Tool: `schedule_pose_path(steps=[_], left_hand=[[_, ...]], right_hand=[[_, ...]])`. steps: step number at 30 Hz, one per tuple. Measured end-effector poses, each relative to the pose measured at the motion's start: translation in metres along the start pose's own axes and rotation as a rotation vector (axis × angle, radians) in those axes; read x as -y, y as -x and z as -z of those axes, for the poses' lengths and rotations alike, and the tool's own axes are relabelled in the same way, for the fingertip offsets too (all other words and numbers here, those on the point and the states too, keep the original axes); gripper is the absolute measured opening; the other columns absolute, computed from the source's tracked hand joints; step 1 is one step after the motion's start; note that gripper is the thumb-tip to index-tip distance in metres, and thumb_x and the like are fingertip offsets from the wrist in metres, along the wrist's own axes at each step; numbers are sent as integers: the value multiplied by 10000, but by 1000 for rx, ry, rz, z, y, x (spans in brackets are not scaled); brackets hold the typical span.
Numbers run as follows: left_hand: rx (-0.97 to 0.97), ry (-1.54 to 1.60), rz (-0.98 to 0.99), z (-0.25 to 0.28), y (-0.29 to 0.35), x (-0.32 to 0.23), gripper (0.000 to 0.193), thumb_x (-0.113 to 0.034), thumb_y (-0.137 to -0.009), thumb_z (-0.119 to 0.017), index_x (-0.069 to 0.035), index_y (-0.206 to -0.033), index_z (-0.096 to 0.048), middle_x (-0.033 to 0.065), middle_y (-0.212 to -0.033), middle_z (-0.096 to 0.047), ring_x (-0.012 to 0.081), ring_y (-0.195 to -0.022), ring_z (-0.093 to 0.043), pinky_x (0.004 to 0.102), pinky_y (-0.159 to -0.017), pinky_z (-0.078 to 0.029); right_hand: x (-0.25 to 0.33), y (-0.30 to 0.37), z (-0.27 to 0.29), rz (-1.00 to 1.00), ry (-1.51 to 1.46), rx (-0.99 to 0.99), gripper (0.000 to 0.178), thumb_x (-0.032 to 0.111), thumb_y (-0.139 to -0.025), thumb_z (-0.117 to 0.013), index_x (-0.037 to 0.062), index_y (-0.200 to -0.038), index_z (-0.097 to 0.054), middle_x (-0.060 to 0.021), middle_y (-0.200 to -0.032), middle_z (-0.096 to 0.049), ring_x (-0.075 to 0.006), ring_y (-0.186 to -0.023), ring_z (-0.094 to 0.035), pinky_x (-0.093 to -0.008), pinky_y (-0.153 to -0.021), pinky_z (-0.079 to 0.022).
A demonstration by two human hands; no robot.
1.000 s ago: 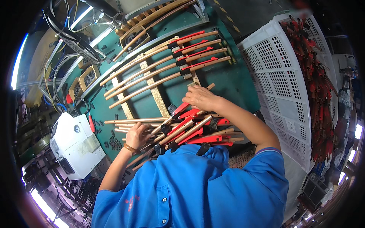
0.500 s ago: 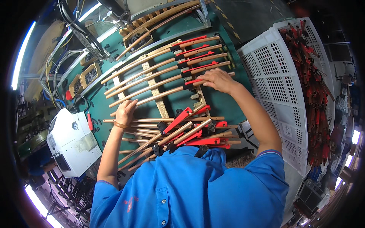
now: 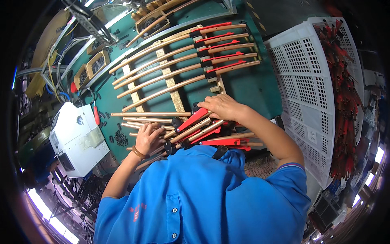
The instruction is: The person uses a handheld power tool to fasten small black plastic pieces onto copper tubes arranged on a green workbench. They repeatedly pick up tubes, position them, and apply the tool, then place finished assemblies into a white basket. The person also retrieves additional tubes from the basket and repositions them on the bench.
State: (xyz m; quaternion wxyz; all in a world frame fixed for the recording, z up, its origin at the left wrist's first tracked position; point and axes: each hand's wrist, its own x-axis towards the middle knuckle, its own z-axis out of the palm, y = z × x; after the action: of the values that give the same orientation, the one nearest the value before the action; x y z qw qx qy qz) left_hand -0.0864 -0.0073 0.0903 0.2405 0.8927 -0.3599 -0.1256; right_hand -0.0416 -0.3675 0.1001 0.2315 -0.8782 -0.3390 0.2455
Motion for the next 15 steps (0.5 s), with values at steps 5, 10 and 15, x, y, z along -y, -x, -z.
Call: schedule_pose_path(steps=[5, 10, 15], left_hand=[[-16, 80, -15, 22, -5, -1, 520, -171, -654, -740, -90, -1142, -578, 101, -1051, -572, 300, -970, -542, 409, -810, -435], [-321, -124, 16, 59, -42, 8, 347, -47, -719, -660, -106, -1060, -639, 76, -804, -591, 238, -702, -586, 361, -597, -457], [-291, -27, -108, 13, -91, 33, 269, -57, -732, -680, -90, -998, -665, 74, -809, -593, 244, -698, -582, 353, -594, -468]], right_hand=[[7, 7, 23, -9, -315, -75, 452, 172, -752, -714, 161, -1175, -555, -94, -1028, -614, -296, -825, -629, -375, -724, -517], [-34, 58, 75, -269, -777, -124, 447, 7, -746, -709, 50, -1177, -602, -62, -1099, -638, -125, -947, -603, -273, -807, -512], [-100, 71, 62, -549, -767, 13, 430, 57, -783, -698, 108, -1204, -620, -1, -887, -641, -55, -707, -544, -187, -643, -468]])
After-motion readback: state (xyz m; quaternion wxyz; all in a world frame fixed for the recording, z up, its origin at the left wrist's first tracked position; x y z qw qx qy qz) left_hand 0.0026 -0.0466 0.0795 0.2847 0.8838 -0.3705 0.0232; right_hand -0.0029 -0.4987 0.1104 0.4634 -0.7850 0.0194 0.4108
